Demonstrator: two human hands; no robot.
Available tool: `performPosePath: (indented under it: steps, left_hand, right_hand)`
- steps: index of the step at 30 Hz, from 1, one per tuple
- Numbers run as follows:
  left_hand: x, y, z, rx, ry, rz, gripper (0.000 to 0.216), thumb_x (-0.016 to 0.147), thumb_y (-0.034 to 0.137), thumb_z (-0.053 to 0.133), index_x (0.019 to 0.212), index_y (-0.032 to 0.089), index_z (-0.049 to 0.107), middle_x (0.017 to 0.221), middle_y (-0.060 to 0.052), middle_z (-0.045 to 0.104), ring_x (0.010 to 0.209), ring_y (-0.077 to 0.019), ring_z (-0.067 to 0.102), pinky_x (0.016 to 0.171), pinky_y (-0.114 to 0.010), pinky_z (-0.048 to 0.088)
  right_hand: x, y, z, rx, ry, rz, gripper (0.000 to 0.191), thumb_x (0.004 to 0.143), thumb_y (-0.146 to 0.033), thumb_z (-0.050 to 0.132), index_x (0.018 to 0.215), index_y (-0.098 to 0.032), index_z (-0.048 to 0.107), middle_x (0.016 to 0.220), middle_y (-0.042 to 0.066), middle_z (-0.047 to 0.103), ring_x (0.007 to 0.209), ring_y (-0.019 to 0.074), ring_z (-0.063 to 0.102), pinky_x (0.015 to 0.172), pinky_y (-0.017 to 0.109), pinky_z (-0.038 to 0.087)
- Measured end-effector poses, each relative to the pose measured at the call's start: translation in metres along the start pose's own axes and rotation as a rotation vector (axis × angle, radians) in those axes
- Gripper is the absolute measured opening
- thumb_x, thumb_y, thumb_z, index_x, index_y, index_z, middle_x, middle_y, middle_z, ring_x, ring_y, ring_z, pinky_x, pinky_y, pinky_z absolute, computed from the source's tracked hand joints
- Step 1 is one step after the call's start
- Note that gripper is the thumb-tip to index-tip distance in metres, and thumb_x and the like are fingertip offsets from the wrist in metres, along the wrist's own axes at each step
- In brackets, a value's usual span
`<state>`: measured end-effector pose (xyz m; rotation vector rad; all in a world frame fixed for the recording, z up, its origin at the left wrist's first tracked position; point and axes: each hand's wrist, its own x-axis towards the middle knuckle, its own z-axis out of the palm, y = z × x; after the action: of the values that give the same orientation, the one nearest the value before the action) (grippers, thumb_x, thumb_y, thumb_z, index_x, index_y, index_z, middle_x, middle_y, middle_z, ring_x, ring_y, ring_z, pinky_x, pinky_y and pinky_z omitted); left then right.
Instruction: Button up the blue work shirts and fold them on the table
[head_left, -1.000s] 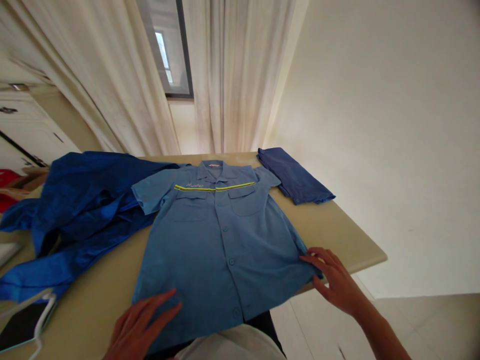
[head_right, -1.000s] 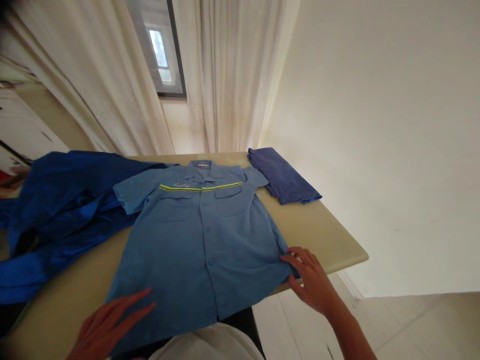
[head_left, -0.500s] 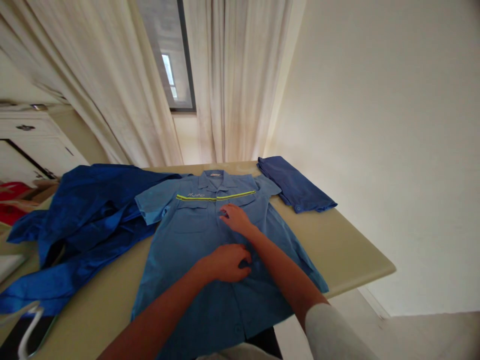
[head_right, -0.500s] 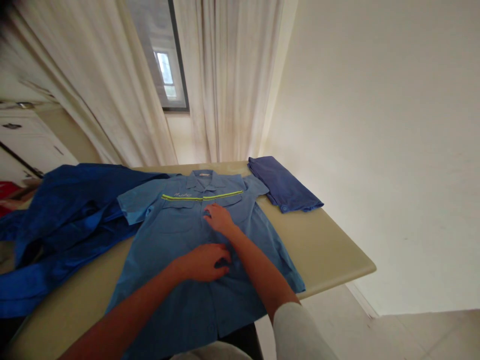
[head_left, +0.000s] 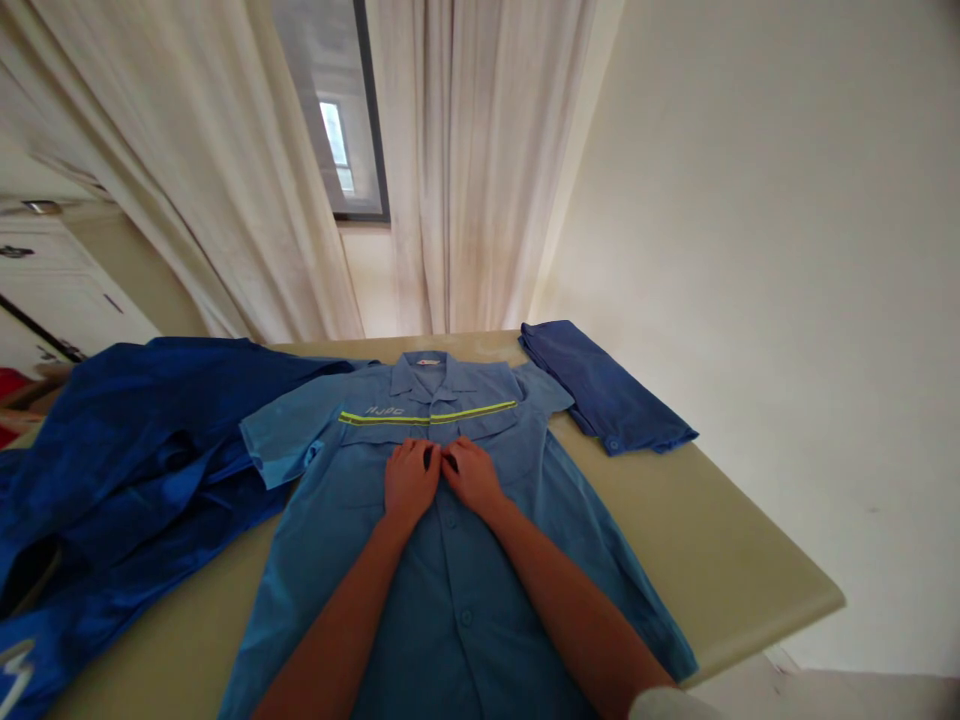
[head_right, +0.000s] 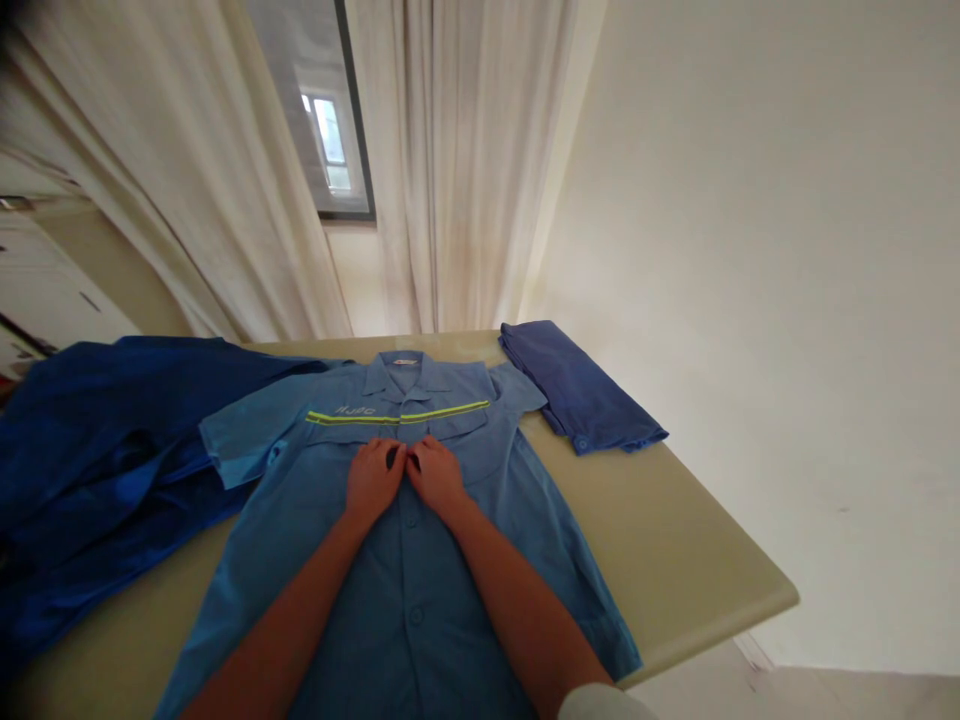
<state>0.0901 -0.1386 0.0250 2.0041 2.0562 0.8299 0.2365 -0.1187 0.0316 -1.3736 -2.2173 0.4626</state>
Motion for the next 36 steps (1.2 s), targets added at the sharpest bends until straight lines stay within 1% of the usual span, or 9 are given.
performPosePath:
  steps: [5, 9, 15, 20, 24, 27, 30, 32, 36]
  left_hand:
    - [0.002, -0.001, -0.002, -0.094, -0.031, -0.085, 0.027, 0.104, 0.034, 0.045, 0.118, 0.019, 0.063, 0.108, -0.01, 0.075, 0.102, -0.0256, 0.069, 0.09, -0.037, 0.049]
    - [0.002, -0.001, -0.004, -0.14, -0.062, -0.083, 0.028, 0.102, 0.031, 0.049, 0.125, 0.022, 0.063, 0.107, -0.009, 0.076, 0.1, -0.0265, 0.07, 0.088, -0.039, 0.049]
    - [0.003, -0.003, -0.007, -0.313, -0.066, -0.102, 0.024, 0.098, 0.028, 0.053, 0.114, 0.025, 0.072, 0.107, -0.006, 0.077, 0.096, -0.024, 0.07, 0.084, -0.036, 0.051]
    - [0.003, -0.004, -0.007, -0.433, -0.042, -0.136, 0.025, 0.096, 0.03, 0.056, 0.11, 0.024, 0.076, 0.101, -0.005, 0.078, 0.089, -0.0222, 0.07, 0.08, -0.034, 0.052]
    - [0.003, -0.008, -0.005, -0.54, 0.015, -0.126, 0.027, 0.095, 0.034, 0.057, 0.109, 0.021, 0.077, 0.099, -0.005, 0.079, 0.086, -0.0207, 0.07, 0.078, -0.032, 0.053]
    - [0.004, -0.011, -0.004, -0.625, 0.03, -0.098, 0.029, 0.094, 0.036, 0.059, 0.108, 0.02, 0.078, 0.098, -0.005, 0.08, 0.079, -0.0187, 0.068, 0.073, -0.03, 0.053]
    - [0.005, -0.012, -0.005, -0.651, 0.001, -0.084, 0.031, 0.092, 0.039, 0.061, 0.108, 0.019, 0.078, 0.089, -0.003, 0.078, 0.067, -0.0167, 0.063, 0.065, -0.028, 0.051]
    - [0.006, -0.012, -0.006, -0.657, -0.011, -0.059, 0.031, 0.094, 0.038, 0.059, 0.109, 0.019, 0.078, 0.091, -0.004, 0.078, 0.07, -0.0171, 0.065, 0.068, -0.028, 0.052]
    - [0.007, -0.012, -0.005, -0.622, 0.004, -0.02, 0.034, 0.097, 0.027, 0.053, 0.127, 0.019, 0.068, 0.112, -0.008, 0.077, 0.095, -0.0198, 0.071, 0.089, -0.033, 0.054]
  right_hand:
    - [-0.003, -0.004, -0.003, -0.019, 0.014, -0.016, 0.013, 0.102, -0.024, 0.057, 0.099, -0.02, 0.069, 0.103, 0.007, 0.068, 0.092, 0.0191, 0.065, 0.082, 0.028, 0.049]
    - [-0.004, -0.006, -0.006, -0.036, -0.009, -0.024, 0.012, 0.101, -0.024, 0.058, 0.097, -0.021, 0.068, 0.104, 0.006, 0.068, 0.092, 0.0192, 0.064, 0.081, 0.027, 0.049]
    - [-0.004, -0.004, -0.006, -0.005, -0.005, -0.025, 0.011, 0.098, -0.023, 0.062, 0.105, -0.022, 0.071, 0.105, 0.006, 0.068, 0.093, 0.0195, 0.064, 0.084, 0.028, 0.05]
    - [-0.005, -0.002, -0.004, 0.007, -0.015, -0.06, 0.013, 0.101, -0.023, 0.058, 0.105, -0.022, 0.071, 0.106, 0.007, 0.068, 0.095, 0.0192, 0.065, 0.086, 0.028, 0.05]
    - [-0.004, 0.0, -0.003, 0.05, -0.028, -0.093, 0.016, 0.104, -0.025, 0.056, 0.106, -0.021, 0.071, 0.107, 0.007, 0.068, 0.095, 0.0193, 0.065, 0.087, 0.029, 0.05]
    - [-0.003, 0.001, -0.002, 0.097, 0.024, -0.059, 0.014, 0.104, -0.026, 0.058, 0.105, -0.021, 0.071, 0.105, 0.006, 0.069, 0.095, 0.019, 0.065, 0.088, 0.029, 0.05]
    - [-0.002, 0.004, 0.0, 0.136, 0.102, 0.019, 0.011, 0.101, -0.029, 0.062, 0.101, -0.021, 0.069, 0.099, 0.005, 0.069, 0.091, 0.0188, 0.065, 0.085, 0.03, 0.05]
    - [0.0, 0.006, 0.0, 0.176, 0.138, 0.042, 0.011, 0.098, -0.031, 0.067, 0.099, -0.02, 0.068, 0.096, 0.005, 0.07, 0.087, 0.0189, 0.064, 0.083, 0.03, 0.05]
    - [0.004, 0.009, -0.001, 0.285, 0.195, 0.062, 0.012, 0.095, -0.032, 0.068, 0.097, -0.02, 0.066, 0.092, 0.004, 0.071, 0.08, 0.0179, 0.064, 0.079, 0.029, 0.051]
